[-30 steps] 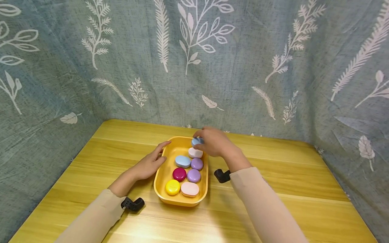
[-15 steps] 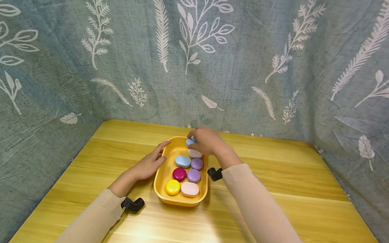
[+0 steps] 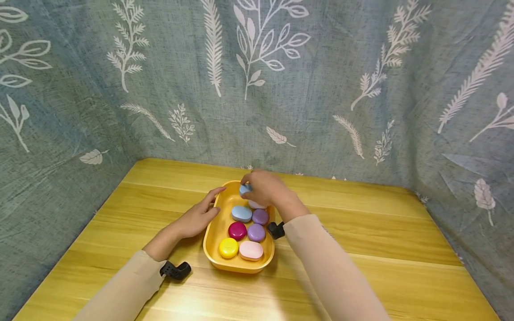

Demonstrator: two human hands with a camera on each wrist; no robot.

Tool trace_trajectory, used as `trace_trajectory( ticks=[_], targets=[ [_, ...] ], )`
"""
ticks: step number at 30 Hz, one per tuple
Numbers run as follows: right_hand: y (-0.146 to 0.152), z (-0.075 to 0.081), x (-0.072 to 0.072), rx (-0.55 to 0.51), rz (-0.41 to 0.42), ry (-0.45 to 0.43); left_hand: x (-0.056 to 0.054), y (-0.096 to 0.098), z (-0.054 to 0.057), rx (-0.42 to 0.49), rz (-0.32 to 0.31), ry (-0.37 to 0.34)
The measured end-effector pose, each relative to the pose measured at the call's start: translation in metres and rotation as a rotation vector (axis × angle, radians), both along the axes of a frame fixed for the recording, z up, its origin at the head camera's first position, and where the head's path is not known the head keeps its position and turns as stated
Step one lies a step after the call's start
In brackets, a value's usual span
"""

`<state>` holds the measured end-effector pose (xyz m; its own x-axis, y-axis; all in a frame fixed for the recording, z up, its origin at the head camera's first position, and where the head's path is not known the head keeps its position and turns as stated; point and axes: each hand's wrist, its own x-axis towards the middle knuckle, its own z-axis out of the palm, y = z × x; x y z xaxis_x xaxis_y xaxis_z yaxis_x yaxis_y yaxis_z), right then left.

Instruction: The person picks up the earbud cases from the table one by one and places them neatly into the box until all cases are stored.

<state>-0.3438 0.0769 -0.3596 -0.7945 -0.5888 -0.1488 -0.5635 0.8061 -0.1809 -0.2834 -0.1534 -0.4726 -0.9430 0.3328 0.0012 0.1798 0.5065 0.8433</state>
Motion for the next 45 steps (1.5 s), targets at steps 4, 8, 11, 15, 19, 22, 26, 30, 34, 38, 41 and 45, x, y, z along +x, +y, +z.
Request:
trace_trajectory(
  ticks=[4, 8, 11, 15, 19, 22, 26, 30, 34, 38, 41, 45],
  targets=[
    [-0.006, -0.003, -0.002, 0.019, 0.001, -0.007, 0.001, 0.0, 0.002, 0.002, -0.004, -0.002],
    [-0.011, -0.005, -0.003, 0.02, -0.006, -0.011, 0.001, 0.0, 0.002, 0.005, -0.005, -0.008],
    [-0.015, -0.007, -0.003, 0.021, -0.008, -0.015, 0.001, 0.0, 0.002, 0.002, -0.002, -0.005],
    [-0.02, -0.008, -0.003, 0.033, -0.006, -0.027, 0.001, 0.0, 0.001, -0.01, 0.003, -0.001],
    [-0.024, -0.01, -0.004, 0.049, 0.004, -0.035, 0.002, 0.0, 0.001, -0.005, 0.001, -0.005],
    [-0.026, -0.012, -0.005, 0.058, 0.004, -0.041, 0.003, 0.0, 0.001, -0.001, 0.0, -0.004],
    [-0.029, -0.014, -0.006, 0.063, -0.004, -0.054, 0.003, 0.0, 0.001, 0.0, -0.002, -0.001],
    [-0.032, -0.017, -0.007, 0.057, -0.007, -0.054, 0.003, -0.001, 0.0, 0.007, -0.006, -0.002],
    [-0.033, -0.02, -0.007, 0.04, 0.005, -0.044, 0.002, -0.001, -0.001, 0.013, -0.009, 0.0],
    [-0.035, -0.023, -0.006, 0.04, 0.026, -0.036, 0.003, -0.001, 0.0, 0.011, -0.011, -0.002],
    [-0.037, -0.024, -0.005, 0.056, 0.028, -0.035, 0.003, -0.002, 0.0, 0.01, -0.011, -0.002],
    [-0.041, -0.026, -0.004, 0.079, 0.009, -0.043, 0.003, -0.001, 0.001, 0.009, -0.01, 0.002]
  ],
)
